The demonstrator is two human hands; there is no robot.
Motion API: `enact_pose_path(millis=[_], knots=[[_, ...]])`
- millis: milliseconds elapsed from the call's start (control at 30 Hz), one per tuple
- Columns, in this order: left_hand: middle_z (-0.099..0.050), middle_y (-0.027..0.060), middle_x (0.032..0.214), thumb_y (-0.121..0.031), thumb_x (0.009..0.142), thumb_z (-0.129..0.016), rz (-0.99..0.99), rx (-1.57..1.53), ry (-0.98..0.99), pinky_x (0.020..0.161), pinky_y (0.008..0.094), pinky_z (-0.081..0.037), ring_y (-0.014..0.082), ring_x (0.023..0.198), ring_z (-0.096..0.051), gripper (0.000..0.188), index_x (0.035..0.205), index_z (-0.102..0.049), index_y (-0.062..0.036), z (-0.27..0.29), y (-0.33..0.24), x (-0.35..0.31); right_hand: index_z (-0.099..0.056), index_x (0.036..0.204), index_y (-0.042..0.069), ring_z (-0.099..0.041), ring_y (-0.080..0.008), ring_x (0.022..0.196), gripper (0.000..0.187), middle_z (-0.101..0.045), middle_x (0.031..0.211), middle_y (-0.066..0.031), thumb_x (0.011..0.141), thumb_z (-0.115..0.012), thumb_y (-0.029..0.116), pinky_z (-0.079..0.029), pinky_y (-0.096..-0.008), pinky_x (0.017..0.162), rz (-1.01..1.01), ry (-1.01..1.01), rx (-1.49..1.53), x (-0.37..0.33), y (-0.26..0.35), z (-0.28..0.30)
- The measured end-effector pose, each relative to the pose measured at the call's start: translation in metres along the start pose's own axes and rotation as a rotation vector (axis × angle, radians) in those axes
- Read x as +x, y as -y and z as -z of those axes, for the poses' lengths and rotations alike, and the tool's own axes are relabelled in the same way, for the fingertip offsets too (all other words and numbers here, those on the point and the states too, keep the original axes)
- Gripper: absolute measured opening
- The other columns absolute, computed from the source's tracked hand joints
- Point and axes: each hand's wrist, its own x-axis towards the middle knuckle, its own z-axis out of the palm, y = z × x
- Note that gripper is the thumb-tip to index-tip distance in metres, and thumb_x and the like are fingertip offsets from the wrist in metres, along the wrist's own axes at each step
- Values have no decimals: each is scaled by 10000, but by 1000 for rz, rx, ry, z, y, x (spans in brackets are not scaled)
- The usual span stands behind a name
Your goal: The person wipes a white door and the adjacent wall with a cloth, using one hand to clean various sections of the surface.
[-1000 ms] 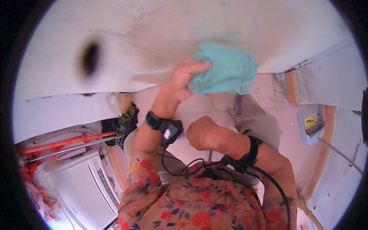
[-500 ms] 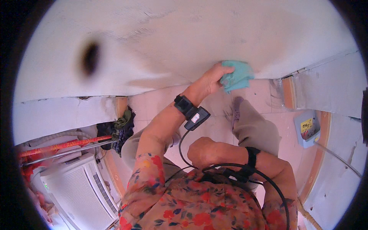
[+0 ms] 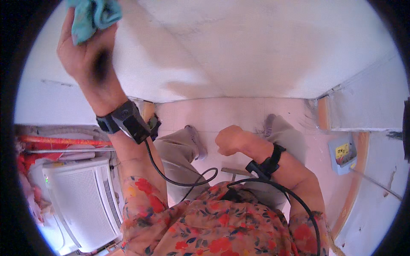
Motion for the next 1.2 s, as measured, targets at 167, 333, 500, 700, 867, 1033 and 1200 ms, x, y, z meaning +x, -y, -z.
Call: enact_pose_path(millis=[167, 333, 500, 700, 867, 1033, 1200], knots=[[-534, 178, 1145, -143, 893, -482, -313, 1012, -515, 841, 374, -438, 271, 998, -532, 363, 1199, -459, 50, 54, 27, -68, -678, 802, 41, -627, -323, 808, 257, -653, 843, -161, 750, -539, 251, -492, -427, 696, -28, -4, -64, 5, -2, 2], [-564, 111, 1013, -106, 832, -567, -239, 871, -743, 830, 344, -425, 222, 907, -530, 362, 1149, -471, 41, 55, 84, -95, -689, 823, 78, -640, -281, 823, 187, -662, 868, -116, 697, -574, 156, -496, -405, 658, -70, -17, -100, 20, 1, -8], [-231, 249, 1411, 35, 708, -569, -583, 1407, -349, 1026, 422, -253, 388, 1268, -292, 696, 1350, -298, 34, 28, 150, -87, -698, 848, 103, -644, -263, 829, 191, -669, 871, -78, 695, -585, 115, -488, -410, 650, -104, -75, -129, 25, -6, -8], [-300, 288, 1340, 34, 741, -544, -352, 1172, -335, 1013, 448, -245, 421, 1192, -350, 633, 1330, -313, 51, -11, 185, -127, -673, 763, 63, -633, -297, 808, 187, -652, 839, -142, 759, -540, 194, -489, -405, 692, -95, -160, -154, 28, -5, -1], [-435, 212, 1224, -69, 866, -486, -56, 743, -662, 951, 353, -321, 273, 1071, -444, 488, 1307, -321, 60, 7, 158, -134, -668, 803, 64, -628, -296, 815, 205, -650, 844, -126, 789, -538, 221, -481, -403, 708, -47, -162, -169, 34, -3, -4], [-547, 95, 1010, -199, 874, -533, -556, 833, -569, 748, 315, -411, 166, 884, -501, 315, 1101, -499, 17, 5, 44, -32, -665, 821, 65, -625, -306, 811, 216, -650, 843, -125, 796, -545, 243, -480, -407, 709, -82, -166, -206, 38, -7, -10], [-575, 151, 1000, -137, 875, -507, -837, 1296, -502, 748, 308, -444, 253, 878, -561, 313, 1119, -473, 57, -2, 12, 30, -670, 806, 80, -628, -296, 802, 171, -653, 846, -119, 763, -551, 195, -471, -419, 697, -82, -209, -207, 36, -9, -13]])
